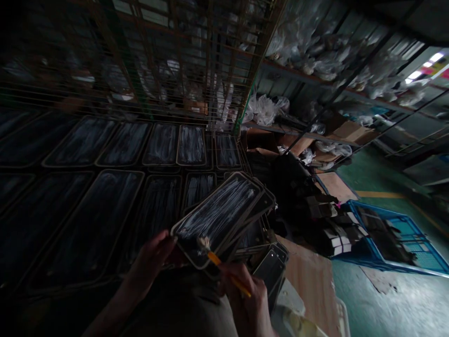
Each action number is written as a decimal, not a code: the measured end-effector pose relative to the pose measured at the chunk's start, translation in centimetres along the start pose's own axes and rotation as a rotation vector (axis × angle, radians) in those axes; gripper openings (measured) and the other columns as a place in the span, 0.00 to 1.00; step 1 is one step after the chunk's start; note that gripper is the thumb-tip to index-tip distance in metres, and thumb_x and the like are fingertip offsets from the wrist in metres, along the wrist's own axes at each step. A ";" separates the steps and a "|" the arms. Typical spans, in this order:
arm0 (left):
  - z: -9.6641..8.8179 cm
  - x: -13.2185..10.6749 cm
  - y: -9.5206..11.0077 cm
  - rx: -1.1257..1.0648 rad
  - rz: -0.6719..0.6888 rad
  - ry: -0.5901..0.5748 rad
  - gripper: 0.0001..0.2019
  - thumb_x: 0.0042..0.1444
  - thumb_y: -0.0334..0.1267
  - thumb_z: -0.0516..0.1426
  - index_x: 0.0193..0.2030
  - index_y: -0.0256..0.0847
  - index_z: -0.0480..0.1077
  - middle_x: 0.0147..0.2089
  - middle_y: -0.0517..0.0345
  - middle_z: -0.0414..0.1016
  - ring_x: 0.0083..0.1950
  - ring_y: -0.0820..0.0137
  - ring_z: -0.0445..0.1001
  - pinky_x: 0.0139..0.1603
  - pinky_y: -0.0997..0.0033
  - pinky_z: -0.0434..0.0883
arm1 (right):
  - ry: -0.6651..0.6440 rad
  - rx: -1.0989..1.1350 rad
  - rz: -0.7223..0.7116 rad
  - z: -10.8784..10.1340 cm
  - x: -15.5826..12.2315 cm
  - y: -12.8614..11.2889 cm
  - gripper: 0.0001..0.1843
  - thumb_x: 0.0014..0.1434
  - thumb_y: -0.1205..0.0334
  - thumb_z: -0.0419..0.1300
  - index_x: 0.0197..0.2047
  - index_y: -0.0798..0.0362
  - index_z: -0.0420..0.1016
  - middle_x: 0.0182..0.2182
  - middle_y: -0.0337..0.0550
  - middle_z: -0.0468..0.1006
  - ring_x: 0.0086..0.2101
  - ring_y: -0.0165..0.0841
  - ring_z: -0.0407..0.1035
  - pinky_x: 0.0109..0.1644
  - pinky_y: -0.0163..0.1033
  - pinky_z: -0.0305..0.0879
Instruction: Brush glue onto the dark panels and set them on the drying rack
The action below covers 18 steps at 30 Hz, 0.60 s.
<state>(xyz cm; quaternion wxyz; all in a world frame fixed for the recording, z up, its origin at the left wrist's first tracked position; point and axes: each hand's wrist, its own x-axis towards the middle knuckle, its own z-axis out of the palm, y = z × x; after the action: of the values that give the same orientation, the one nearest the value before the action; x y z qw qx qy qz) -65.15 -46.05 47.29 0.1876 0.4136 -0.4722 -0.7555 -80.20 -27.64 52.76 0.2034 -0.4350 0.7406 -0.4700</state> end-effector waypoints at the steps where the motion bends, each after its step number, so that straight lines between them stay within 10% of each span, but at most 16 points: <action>1: -0.1 0.1 -0.2 0.007 -0.002 -0.014 0.15 0.55 0.52 0.58 0.34 0.41 0.66 0.26 0.61 0.75 0.27 0.65 0.77 0.28 0.67 0.76 | 0.023 0.036 0.057 0.0 -0.4 0.0 0.10 0.67 0.56 0.54 0.47 0.48 0.73 0.21 0.36 0.75 0.21 0.31 0.70 0.26 0.33 0.67; 10: -0.7 -0.1 -0.3 0.012 0.063 0.005 0.15 0.53 0.50 0.61 0.38 0.41 0.68 0.29 0.59 0.77 0.29 0.64 0.79 0.31 0.68 0.77 | 0.474 0.037 0.050 -1.6 4.1 2.6 0.11 0.65 0.55 0.56 0.44 0.52 0.72 0.26 0.39 0.76 0.25 0.33 0.72 0.27 0.36 0.69; 18: -0.8 0.6 -0.8 -0.006 -0.001 -0.083 0.19 0.52 0.53 0.61 0.41 0.41 0.66 0.29 0.58 0.78 0.29 0.62 0.80 0.31 0.64 0.78 | 0.359 0.091 0.149 0.3 1.8 1.9 0.13 0.65 0.52 0.56 0.45 0.52 0.72 0.22 0.38 0.74 0.22 0.34 0.71 0.25 0.36 0.69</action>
<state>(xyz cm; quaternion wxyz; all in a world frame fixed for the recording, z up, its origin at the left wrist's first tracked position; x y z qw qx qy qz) -64.77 -46.52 46.10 0.1688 0.3816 -0.4771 -0.7735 -81.85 -29.00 51.11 0.1219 -0.2784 0.7732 -0.5566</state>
